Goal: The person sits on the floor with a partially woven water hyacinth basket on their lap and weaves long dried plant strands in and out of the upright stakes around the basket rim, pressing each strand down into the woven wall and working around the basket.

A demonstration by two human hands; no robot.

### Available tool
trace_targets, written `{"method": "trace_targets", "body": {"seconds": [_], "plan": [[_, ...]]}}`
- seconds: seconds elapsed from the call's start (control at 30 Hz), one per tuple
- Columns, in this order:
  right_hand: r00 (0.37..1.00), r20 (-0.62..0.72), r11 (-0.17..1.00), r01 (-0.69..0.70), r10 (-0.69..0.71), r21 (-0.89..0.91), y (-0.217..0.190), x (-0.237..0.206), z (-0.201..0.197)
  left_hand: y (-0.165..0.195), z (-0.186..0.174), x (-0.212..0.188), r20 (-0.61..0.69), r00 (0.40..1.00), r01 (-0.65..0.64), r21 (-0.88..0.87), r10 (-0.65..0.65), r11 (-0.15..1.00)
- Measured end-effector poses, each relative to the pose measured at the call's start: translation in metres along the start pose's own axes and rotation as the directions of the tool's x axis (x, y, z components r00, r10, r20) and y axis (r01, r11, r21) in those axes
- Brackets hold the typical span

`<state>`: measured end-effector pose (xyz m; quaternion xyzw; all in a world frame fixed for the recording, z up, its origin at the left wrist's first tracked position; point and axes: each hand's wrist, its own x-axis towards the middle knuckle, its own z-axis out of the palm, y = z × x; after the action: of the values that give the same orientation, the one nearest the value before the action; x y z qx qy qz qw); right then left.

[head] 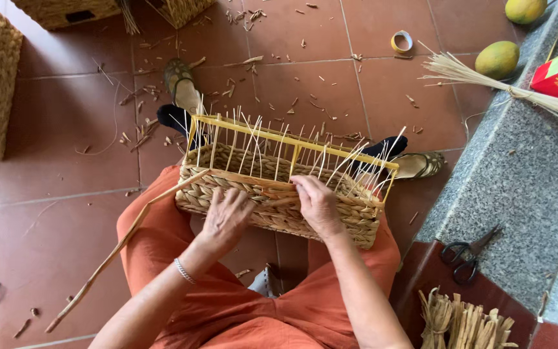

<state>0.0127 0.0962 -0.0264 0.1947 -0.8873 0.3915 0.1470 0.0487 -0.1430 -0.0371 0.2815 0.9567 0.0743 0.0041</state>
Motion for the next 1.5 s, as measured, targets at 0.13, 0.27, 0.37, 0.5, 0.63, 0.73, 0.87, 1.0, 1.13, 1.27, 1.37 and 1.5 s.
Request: {"method": "trace_targets", "body": {"seconds": [0.13, 0.27, 0.37, 0.5, 0.63, 0.73, 0.87, 1.0, 1.13, 1.27, 1.37, 1.5], "plan": [[0.984, 0.171, 0.996, -0.069, 0.058, 0.058, -0.017, 0.001, -0.024, -0.01, -0.026, 0.015, -0.158, 0.987, 0.034, 0.023, -0.03, 0.999], [0.974, 0.136, 0.982, -0.187, 0.182, 0.02, -0.024, 0.005, -0.017, 0.005, -0.058, 0.034, -0.54, 0.841, 0.016, 0.074, 0.026, 0.997], [0.961, 0.061, 0.961, -0.274, 0.271, 0.047, -0.015, 0.005, -0.008, 0.019, -0.065, 0.042, -0.594, 0.789, -0.125, 0.095, 0.156, 0.988], [0.944, -0.004, 0.943, -0.329, 0.329, -0.05, -0.004, 0.008, 0.006, 0.025, -0.049, 0.074, -0.255, 0.966, -0.161, -0.477, 0.04, 0.864], [0.943, -0.175, 0.946, -0.305, 0.284, -0.107, -0.006, 0.013, 0.012, 0.016, -0.038, 0.116, -0.252, 0.953, -0.019, -0.597, -0.165, 0.802], [0.936, -0.187, 0.928, -0.331, 0.299, -0.17, -0.008, 0.022, 0.015, 0.011, -0.048, 0.133, -0.076, 0.991, 0.046, -0.554, -0.105, 0.831], [0.935, -0.115, 0.906, -0.353, 0.335, -0.234, -0.011, 0.035, 0.021, 0.008, -0.067, 0.142, 0.61, 0.79, 0.551, -0.657, -0.067, 0.515], [0.821, 0.248, 0.831, -0.405, 0.513, -0.381, -0.009, 0.044, 0.016, 0.003, -0.071, 0.13, 0.48, 0.877, 0.479, -0.87, -0.016, 0.114], [0.557, 0.513, 0.718, -0.67, 0.654, -0.187, -0.003, 0.052, 0.002, 0.003, -0.055, 0.127, 0.427, 0.891, 0.445, -0.889, -0.156, 0.11], [0.647, 0.511, 0.785, -0.611, 0.567, -0.097, 0.0, 0.045, -0.004, 0.012, -0.04, 0.12, 0.142, 0.895, 0.229, -0.96, -0.424, 0.163], [0.734, 0.396, 0.784, -0.618, 0.552, 0.054, 0.0, 0.033, -0.01, 0.013, -0.033, 0.105, 0.376, 0.816, 0.369, -0.923, -0.44, -0.105], [0.866, 0.182, 0.839, -0.497, 0.465, 0.221, 0.001, 0.018, -0.003, 0.016, -0.022, 0.098, 0.179, 0.887, 0.144, -0.983, -0.426, -0.113]]}}
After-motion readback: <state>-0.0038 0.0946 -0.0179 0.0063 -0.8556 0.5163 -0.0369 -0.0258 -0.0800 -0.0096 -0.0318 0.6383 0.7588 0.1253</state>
